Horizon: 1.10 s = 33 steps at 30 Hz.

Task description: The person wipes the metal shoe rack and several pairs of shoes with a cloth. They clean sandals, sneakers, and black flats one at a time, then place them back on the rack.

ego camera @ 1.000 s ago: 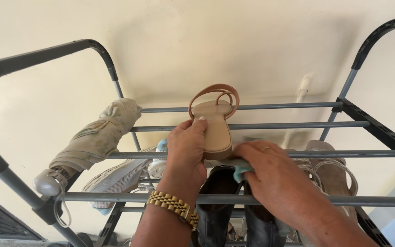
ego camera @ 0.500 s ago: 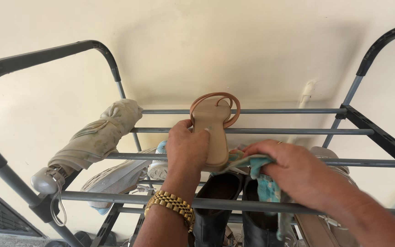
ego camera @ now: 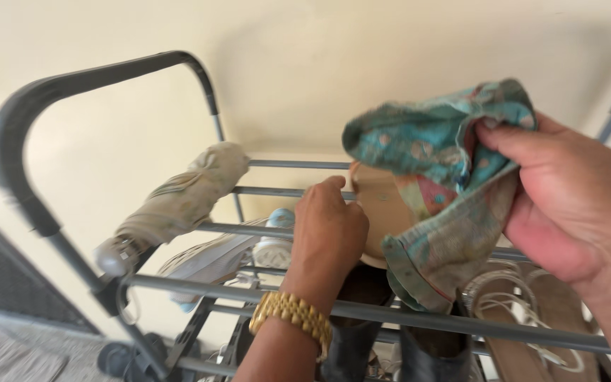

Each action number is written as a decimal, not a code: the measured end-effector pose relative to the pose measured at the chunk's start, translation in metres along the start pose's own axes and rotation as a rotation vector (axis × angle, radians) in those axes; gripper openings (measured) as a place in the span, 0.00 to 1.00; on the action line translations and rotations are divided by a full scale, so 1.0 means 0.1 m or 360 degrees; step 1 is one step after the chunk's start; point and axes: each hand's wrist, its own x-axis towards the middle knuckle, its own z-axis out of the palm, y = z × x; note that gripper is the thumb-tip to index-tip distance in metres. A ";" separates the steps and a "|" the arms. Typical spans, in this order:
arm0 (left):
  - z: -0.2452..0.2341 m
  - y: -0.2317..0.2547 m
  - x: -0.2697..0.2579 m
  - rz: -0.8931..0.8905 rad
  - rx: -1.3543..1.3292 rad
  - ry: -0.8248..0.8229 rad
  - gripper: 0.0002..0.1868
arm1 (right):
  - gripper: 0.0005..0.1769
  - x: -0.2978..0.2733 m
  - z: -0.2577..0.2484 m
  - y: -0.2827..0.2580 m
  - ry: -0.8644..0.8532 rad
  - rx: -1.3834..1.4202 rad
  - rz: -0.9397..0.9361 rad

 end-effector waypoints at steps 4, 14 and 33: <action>-0.68 -0.25 -0.16 0.0007 0.0285 0.0331 0.19 | 0.15 -0.04 0.57 0.14 -0.0343 -0.0004 -0.0313; -1.75 -0.81 -0.01 -0.0460 0.1560 0.0013 0.29 | 0.28 0.03 1.98 1.55 -0.0948 -0.2087 -0.0739; -2.07 -0.98 0.04 -0.0054 0.0549 -0.0130 0.13 | 0.24 0.48 2.73 1.58 -0.0225 -0.1394 -0.0423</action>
